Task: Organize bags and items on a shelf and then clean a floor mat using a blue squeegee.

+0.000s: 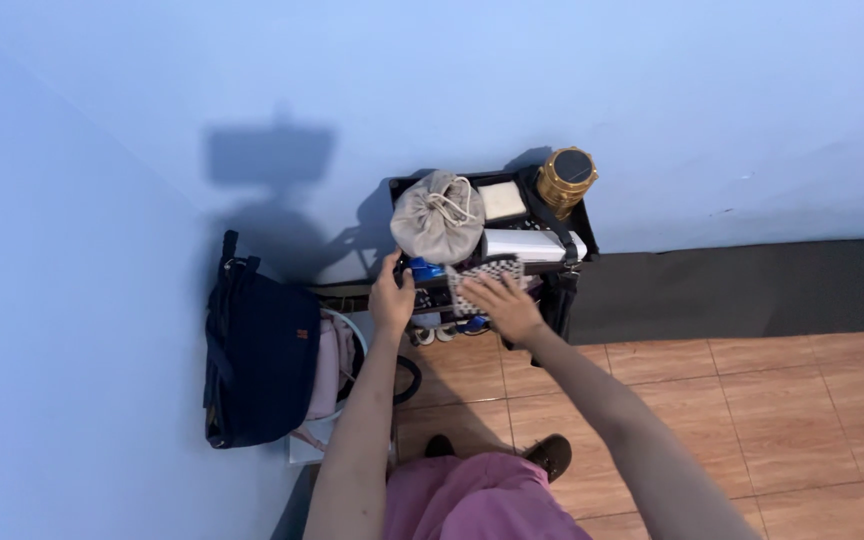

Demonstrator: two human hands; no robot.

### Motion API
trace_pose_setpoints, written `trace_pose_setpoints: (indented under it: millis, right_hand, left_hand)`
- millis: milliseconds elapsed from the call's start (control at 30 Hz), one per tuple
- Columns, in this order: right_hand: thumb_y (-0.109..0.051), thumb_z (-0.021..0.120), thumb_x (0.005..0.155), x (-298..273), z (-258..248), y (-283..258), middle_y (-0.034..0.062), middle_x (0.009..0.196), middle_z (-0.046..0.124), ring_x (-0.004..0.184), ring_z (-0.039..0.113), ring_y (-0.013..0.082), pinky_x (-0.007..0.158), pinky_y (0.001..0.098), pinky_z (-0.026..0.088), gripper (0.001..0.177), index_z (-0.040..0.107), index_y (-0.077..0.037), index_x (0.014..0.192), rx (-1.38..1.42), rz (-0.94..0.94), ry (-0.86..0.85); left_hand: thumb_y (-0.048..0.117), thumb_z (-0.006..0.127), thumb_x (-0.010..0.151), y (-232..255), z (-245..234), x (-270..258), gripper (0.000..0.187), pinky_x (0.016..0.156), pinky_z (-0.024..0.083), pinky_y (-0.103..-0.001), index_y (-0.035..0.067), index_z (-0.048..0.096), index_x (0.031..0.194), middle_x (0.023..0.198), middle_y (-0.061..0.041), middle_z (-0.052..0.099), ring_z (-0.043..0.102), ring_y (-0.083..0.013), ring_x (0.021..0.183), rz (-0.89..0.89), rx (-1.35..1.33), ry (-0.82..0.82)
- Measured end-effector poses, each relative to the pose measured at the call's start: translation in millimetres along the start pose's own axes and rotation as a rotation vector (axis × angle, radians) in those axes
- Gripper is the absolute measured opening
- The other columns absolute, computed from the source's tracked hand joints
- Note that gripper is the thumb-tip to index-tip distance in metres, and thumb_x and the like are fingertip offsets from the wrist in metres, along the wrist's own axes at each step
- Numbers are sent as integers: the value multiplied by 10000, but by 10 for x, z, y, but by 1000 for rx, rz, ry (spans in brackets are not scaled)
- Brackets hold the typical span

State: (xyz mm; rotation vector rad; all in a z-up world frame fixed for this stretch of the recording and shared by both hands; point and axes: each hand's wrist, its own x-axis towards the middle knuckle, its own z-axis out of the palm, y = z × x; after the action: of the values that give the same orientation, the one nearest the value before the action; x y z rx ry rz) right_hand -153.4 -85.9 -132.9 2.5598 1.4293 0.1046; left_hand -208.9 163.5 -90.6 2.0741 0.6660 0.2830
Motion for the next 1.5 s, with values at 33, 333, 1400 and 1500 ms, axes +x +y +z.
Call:
trace_pose_setpoints:
  millis: [33, 333, 1400, 1500]
  right_hand:
    - [-83, 482, 904, 97, -14, -92, -70, 1708, 99, 1566, 110, 179, 1250, 491, 66, 885, 21, -306, 1625, 0, 2, -2]
    - [31, 463, 854, 75, -226, 34, -83, 1727, -2, 1559, 42, 153, 1238, 471, 37, 1000, -54, -291, 1648, -154, -64, -218]
    - [225, 353, 767, -188, -1559, 790, 148, 1514, 564, 1476, 494, 366, 1285, 486, 322, 786, 589, -121, 1433, 924, 256, 797]
    - [171, 486, 739, 140, -1624, 925, 118, 1492, 589, 1440, 510, 366, 1248, 487, 353, 762, 638, -159, 1408, 554, 306, 767]
  left_hand:
    - [236, 637, 960, -10, -2, 16, 456, 950, 511, -492, 273, 565, 1409, 1239, -168, 702, 642, -384, 1175, 0, -1, -3]
    - [195, 632, 947, -25, -16, 21, 436, 940, 510, -478, 255, 578, 1376, 1298, -143, 692, 634, -374, 1195, 32, 0, 4]
    - [116, 597, 1016, -249, 180, 112, 362, 1075, 444, -448, 82, 579, 1376, 1365, -194, 611, 573, -389, 1280, 223, -120, 187]
    - [70, 573, 992, 232, -28, -81, 400, 1091, 410, -473, 50, 566, 1392, 1344, -202, 566, 524, -420, 1288, 196, -136, 231]
